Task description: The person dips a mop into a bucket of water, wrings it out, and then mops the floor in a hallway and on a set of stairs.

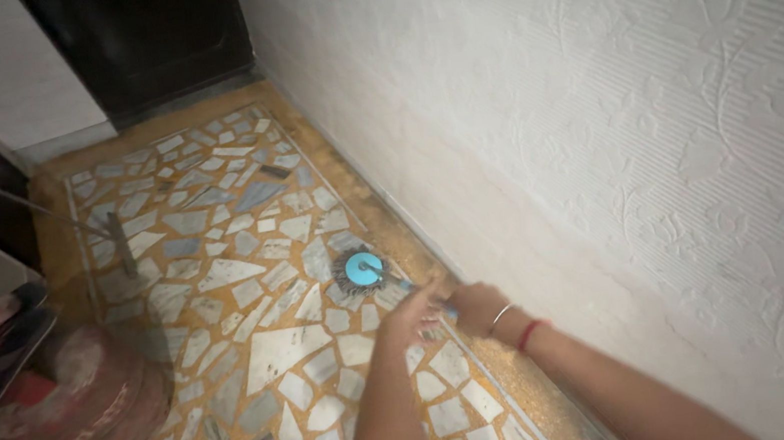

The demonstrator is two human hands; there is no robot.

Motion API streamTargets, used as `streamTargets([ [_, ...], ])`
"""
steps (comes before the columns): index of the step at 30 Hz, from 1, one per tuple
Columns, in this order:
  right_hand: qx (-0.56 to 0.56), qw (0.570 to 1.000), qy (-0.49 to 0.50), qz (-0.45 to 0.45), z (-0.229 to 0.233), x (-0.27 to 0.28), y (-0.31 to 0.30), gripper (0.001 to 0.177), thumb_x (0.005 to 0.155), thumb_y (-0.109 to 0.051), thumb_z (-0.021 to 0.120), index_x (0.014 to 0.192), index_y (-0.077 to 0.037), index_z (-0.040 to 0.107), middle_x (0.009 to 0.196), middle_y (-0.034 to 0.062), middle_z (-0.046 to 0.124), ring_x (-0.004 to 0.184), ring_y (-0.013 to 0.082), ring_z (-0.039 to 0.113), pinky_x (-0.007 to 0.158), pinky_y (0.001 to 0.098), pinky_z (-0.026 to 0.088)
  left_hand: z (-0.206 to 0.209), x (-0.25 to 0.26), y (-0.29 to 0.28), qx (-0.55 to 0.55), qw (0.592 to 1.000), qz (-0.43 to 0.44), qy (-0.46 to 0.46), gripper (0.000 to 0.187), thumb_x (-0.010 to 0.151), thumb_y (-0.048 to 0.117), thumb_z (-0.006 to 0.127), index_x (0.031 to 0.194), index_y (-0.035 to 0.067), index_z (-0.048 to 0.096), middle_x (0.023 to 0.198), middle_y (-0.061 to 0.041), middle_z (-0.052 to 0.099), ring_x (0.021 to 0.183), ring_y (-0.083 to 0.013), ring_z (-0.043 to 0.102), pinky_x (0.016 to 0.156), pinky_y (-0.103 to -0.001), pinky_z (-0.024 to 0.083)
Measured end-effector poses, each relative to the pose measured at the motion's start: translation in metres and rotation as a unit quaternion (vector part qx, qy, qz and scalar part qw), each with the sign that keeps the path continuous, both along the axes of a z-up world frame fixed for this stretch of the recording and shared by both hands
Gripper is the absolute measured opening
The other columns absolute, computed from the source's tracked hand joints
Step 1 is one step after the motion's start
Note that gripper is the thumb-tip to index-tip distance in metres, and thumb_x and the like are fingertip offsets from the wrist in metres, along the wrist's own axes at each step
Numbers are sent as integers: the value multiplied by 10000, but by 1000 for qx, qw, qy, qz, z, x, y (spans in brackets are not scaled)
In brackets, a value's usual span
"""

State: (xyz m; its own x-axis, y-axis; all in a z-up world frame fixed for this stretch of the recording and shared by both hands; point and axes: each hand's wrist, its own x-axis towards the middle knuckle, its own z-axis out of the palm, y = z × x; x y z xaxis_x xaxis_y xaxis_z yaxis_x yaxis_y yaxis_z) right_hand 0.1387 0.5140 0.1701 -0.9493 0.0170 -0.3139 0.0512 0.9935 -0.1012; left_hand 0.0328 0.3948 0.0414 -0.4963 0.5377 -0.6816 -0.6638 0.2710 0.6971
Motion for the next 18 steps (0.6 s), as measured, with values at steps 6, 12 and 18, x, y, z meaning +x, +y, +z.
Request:
streamTargets([
  [6, -92, 993, 24, -72, -26, -15, -20, 185, 865, -233, 715, 1002, -129, 784, 1064, 137, 748, 1011, 327, 726, 894, 455, 572, 47, -10, 18, -23, 993, -115, 15, 1000, 762, 742, 717, 1473, 68, 514, 1523, -205, 477, 1282, -351, 551, 1013, -543, 495],
  [12, -76, 985, 116, -107, -62, -80, -17, 204, 935, -192, 670, 1093, -78, 731, 1147, 195, 708, 987, 355, 728, 814, 443, 609, 18, -45, 13, 77, 987, 138, -21, 670, 728, 545, 797, 1232, 111, 715, 1240, -97, 718, 1114, -257, 662, 888, -422, 560],
  [18, -91, 991, -5, -93, -81, -133, 0, 222, 943, -291, 652, 1106, -172, 746, 1173, 79, 735, 1074, 279, 706, 893, 389, 577, 56, -42, 10, 52, 992, 107, 34, 592, 769, 510, 765, 1236, 151, 703, 1266, -55, 666, 1182, -211, 559, 923, -437, 479],
])
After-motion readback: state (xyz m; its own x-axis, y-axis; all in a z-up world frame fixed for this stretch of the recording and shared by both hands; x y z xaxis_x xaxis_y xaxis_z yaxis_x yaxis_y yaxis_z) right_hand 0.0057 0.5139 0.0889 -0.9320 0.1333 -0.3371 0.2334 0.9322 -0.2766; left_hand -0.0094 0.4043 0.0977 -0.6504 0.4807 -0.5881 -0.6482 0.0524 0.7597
